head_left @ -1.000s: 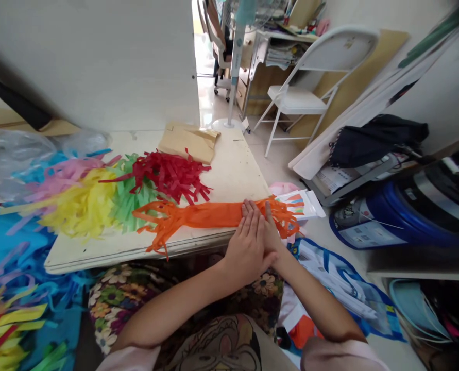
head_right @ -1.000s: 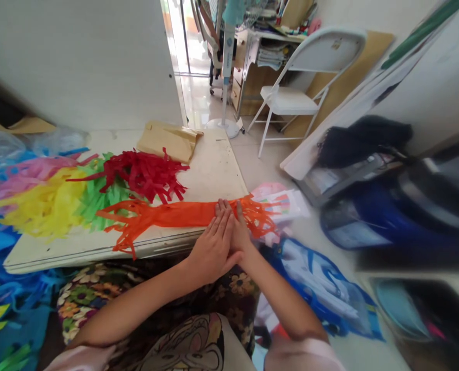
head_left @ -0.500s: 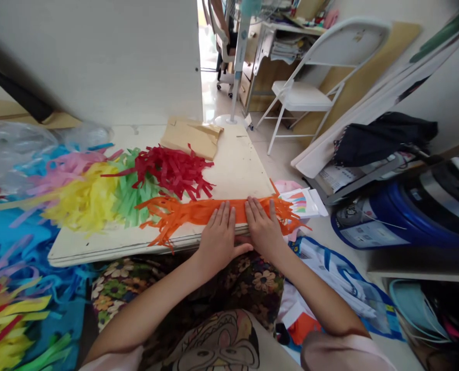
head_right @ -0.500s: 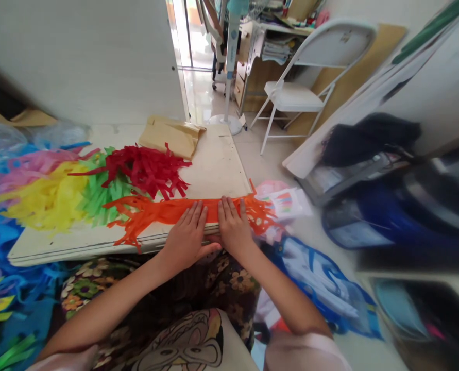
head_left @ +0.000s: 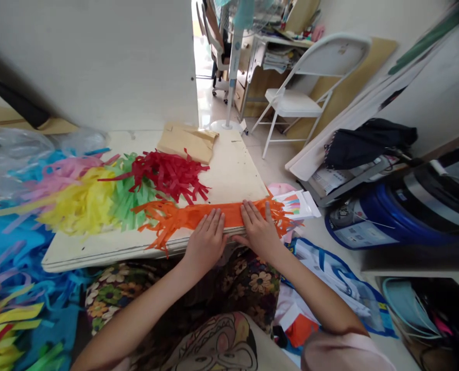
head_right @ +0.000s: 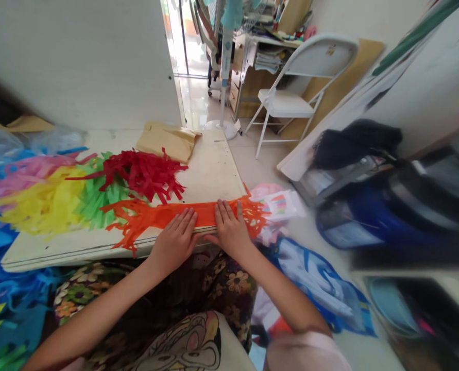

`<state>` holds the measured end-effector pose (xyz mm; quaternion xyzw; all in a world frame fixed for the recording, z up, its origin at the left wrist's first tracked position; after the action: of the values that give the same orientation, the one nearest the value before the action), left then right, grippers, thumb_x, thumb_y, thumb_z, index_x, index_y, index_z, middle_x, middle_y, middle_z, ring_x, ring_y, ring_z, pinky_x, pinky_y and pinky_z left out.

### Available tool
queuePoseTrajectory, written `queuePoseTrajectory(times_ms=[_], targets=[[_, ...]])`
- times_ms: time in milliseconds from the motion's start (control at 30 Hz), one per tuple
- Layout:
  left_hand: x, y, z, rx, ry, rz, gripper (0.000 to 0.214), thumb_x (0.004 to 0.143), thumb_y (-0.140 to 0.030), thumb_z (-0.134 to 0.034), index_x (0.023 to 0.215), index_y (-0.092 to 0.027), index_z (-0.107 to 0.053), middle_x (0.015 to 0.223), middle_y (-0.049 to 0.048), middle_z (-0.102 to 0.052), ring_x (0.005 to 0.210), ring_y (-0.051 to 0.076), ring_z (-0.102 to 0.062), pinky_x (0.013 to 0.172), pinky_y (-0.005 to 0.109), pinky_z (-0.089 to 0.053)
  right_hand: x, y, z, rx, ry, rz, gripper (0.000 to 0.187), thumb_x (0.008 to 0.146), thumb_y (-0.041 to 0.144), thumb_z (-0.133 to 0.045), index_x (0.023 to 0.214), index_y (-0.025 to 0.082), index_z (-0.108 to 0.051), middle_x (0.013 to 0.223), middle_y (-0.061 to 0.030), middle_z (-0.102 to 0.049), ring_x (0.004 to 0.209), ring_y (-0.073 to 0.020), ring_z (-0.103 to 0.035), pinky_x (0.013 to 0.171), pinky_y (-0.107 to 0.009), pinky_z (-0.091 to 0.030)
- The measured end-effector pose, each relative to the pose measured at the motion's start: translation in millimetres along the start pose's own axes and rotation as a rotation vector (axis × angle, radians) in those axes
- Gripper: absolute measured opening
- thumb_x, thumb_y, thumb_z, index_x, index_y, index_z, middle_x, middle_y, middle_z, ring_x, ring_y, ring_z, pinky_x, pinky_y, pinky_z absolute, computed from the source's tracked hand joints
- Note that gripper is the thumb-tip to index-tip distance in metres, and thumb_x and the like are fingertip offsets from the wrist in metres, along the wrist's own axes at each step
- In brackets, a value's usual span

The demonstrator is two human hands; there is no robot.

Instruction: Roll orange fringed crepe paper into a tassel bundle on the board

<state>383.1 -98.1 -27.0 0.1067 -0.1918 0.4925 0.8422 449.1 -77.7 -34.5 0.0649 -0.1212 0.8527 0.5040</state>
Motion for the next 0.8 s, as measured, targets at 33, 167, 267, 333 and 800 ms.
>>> queuePoseTrajectory(times_ms=[33, 167, 267, 333, 800], targets=[[-1.5, 0.8, 3.9, 0.010, -0.042, -0.014, 0.037, 0.080, -0.024, -0.034, 0.107, -0.003, -0.050, 0.113, 0.0156, -0.050, 0.106, 0.022, -0.044, 0.087, 0.034, -0.038, 0.1, 0.4, 0.1, 0.003, -0.002, 0.001, 0.061, 0.077, 0.045, -0.035, 0.118, 0.000, -0.037, 0.125, -0.0194, -0.036, 0.116, -0.0269, -0.029, 0.096, -0.051, -0.007], [-6.7, -2.2, 15.6, 0.066, -0.144, -0.097, 0.030, 0.080, -0.018, -0.036, 0.099, -0.007, -0.056, 0.101, 0.0132, -0.058, 0.098, 0.021, -0.051, 0.086, 0.035, -0.039, -0.9, 1.4, 2.0, 0.007, -0.023, 0.006, 0.060, 0.077, 0.045, -0.037, 0.116, 0.000, -0.039, 0.123, -0.0201, -0.038, 0.117, -0.0273, -0.029, 0.095, -0.053, -0.008], [-8.1, -9.9, 21.8, 0.096, -0.170, -0.176, 0.027, 0.078, -0.013, -0.037, 0.096, -0.008, -0.057, 0.098, 0.0121, -0.059, 0.095, 0.021, -0.053, 0.088, 0.038, -0.036, -3.5, 1.0, 4.9, 0.003, -0.041, 0.013, 0.056, 0.078, 0.043, -0.037, 0.115, 0.001, -0.041, 0.123, -0.0195, -0.038, 0.116, -0.0272, -0.029, 0.095, -0.054, -0.007], [-8.0, -14.0, 26.5, 0.093, -0.190, -0.216, 0.026, 0.076, -0.010, -0.039, 0.093, -0.009, -0.058, 0.097, 0.0099, -0.060, 0.090, 0.020, -0.054, 0.087, 0.038, -0.037, -5.5, 0.8, 8.0, -0.005, -0.057, 0.020, 0.052, 0.078, 0.041, -0.036, 0.113, 0.003, -0.043, 0.124, -0.0187, -0.038, 0.116, -0.0272, -0.029, 0.094, -0.056, -0.005], [-1.5, -8.2, 33.4, 0.053, -0.096, -0.198, 0.023, 0.075, -0.010, -0.038, 0.087, -0.014, -0.057, 0.079, 0.0024, -0.060, 0.073, 0.015, -0.053, 0.094, 0.044, -0.028, -13.1, 22.7, 41.2, -0.115, -0.246, -0.009, 0.033, 0.080, 0.029, -0.040, 0.111, 0.019, -0.046, 0.111, -0.0097, -0.049, 0.105, -0.0261, -0.035, 0.090, -0.062, -0.003]])
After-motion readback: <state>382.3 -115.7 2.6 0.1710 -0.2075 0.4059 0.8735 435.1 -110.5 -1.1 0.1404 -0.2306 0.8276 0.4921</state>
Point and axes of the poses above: each hand's wrist, its own x-axis towards the middle knuckle, its own z-axis out of the back of the hand, y = z × x, the point moved 10 cm from there along x, towards the middle knuckle
